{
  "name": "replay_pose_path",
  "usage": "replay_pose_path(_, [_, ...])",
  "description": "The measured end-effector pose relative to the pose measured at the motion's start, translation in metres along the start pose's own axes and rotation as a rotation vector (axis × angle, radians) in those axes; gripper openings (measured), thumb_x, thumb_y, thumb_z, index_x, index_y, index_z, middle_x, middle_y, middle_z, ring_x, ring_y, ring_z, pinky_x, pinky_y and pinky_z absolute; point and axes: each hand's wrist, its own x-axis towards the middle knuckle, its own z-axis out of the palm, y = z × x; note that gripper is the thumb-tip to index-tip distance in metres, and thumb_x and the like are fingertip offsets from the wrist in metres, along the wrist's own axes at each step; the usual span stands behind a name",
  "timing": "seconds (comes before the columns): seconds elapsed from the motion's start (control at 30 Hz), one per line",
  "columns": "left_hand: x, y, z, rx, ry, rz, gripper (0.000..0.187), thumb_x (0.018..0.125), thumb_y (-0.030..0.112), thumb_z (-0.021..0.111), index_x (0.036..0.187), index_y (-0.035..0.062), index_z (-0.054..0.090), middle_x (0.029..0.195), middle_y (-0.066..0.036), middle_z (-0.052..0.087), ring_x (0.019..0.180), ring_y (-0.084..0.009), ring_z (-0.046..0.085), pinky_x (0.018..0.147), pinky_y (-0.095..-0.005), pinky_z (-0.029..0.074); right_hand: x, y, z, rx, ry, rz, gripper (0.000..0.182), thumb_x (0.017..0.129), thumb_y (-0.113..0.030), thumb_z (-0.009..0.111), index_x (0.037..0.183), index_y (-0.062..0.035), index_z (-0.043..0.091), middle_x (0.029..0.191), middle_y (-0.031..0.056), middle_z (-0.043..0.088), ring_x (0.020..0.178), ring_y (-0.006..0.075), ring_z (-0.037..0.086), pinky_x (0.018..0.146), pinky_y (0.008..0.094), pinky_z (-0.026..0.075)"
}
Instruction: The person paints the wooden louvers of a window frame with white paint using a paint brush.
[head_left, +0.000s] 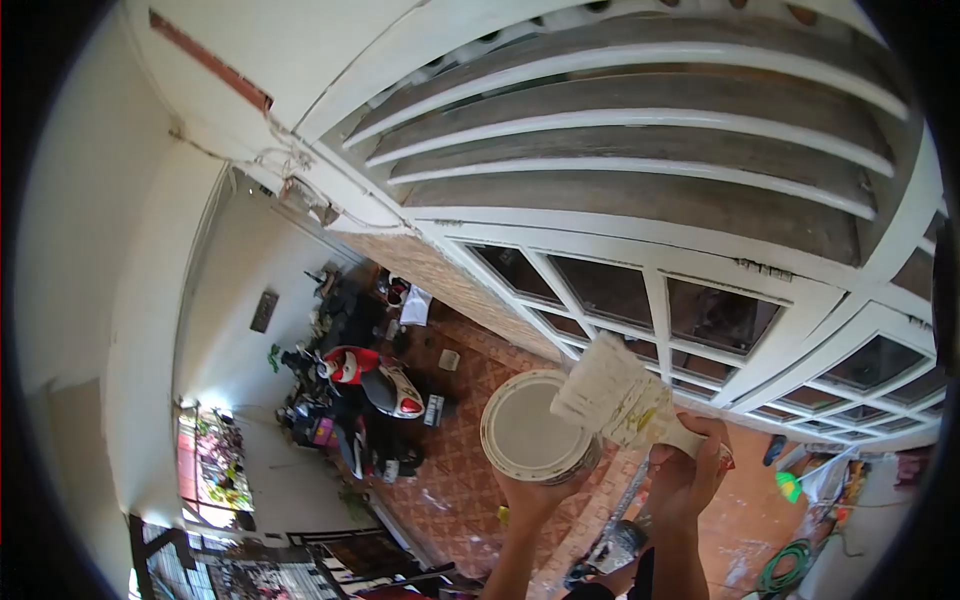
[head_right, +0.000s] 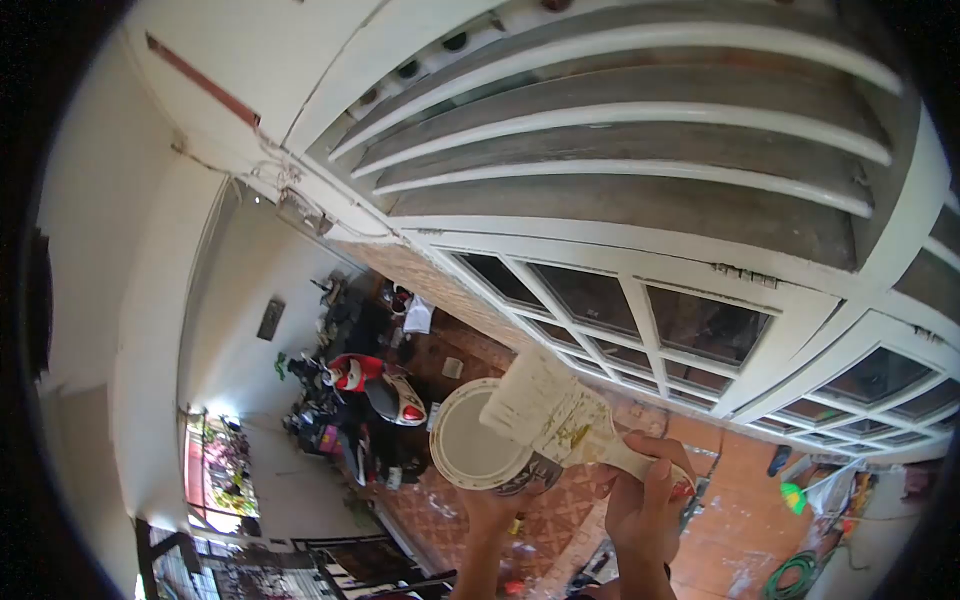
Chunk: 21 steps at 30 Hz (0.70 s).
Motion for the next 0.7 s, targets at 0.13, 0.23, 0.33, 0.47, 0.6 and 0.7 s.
replay_pose_path(0.13, [0.030,-0.017,0.024,0.032,0.048,0.141,0.088,0.051,0.021,0.095,0.122,-0.0047,0.049,0.113,-0.012,0.061,0.100,-0.0189,0.060,0.089,-0.0326,0.050,0.020,0.007,-0.001,0.088,-0.050,-0.119,0.044,0.098,-0.036,0.054,0.110,0.0069,0.056,0.107,0.0266,0.063,0.066,0.0236,0.066,0.056,0.0289,0.053])
replay_pose_path(0.23, [0.055,-0.003,0.053,-0.142,0.067,0.184,0.089,0.052,0.022,0.095,0.123,-0.0058,0.049,0.114,-0.012,0.061,0.100,-0.0194,0.060,0.090,-0.0334,0.049,0.041,0.003,0.007,0.121,-0.118,-0.208,0.045,0.098,-0.036,0.055,0.112,0.0063,0.057,0.092,0.0214,0.063,0.065,0.0233,0.067,0.052,0.0273,0.053])
replay_pose_path(0.33, [0.066,0.016,0.077,-0.199,0.091,0.213,0.088,0.056,0.022,0.093,0.125,-0.0065,0.047,0.117,-0.012,0.060,0.102,-0.0193,0.060,0.091,-0.0331,0.049,0.054,0.002,0.005,0.027,-0.145,-0.293,0.045,0.099,-0.038,0.053,0.111,0.0054,0.059,0.085,0.0223,0.062,0.062,0.0219,0.067,0.050,0.0257,0.052])
replay_pose_path(0.47, [0.073,0.018,0.089,-0.244,0.037,0.221,0.093,0.057,0.022,0.093,0.130,-0.0054,0.042,0.120,-0.012,0.057,0.105,-0.0183,0.059,0.093,-0.0322,0.049,0.069,-0.005,0.001,0.027,-0.165,-0.401,0.044,0.100,-0.037,0.051,0.114,0.0047,0.058,0.081,0.0207,0.064,0.067,0.0198,0.065,0.052,0.0259,0.051])
replay_pose_path(0.6, [0.076,0.003,0.082,-0.271,-0.022,0.186,0.099,0.056,0.026,0.095,0.133,-0.0028,0.040,0.123,-0.010,0.055,0.109,-0.0176,0.057,0.096,-0.0322,0.047,0.093,-0.018,0.016,-0.015,-0.221,-0.671,0.048,0.101,-0.039,0.046,0.125,0.0018,0.047,0.083,0.0192,0.061,0.065,0.0172,0.056,0.051,0.0257,0.047])
replay_pose_path(0.7, [0.073,0.016,0.079,-0.348,-0.066,0.124,0.104,0.055,0.029,0.096,0.136,-0.0002,0.037,0.125,-0.009,0.054,0.112,-0.0181,0.056,0.099,-0.0336,0.046,0.121,-0.026,0.042,-0.055,-0.182,-0.899,0.060,0.100,-0.048,0.044,0.135,-0.0001,0.040,0.090,0.0222,0.061,0.067,0.0186,0.057,0.049,0.0244,0.046])
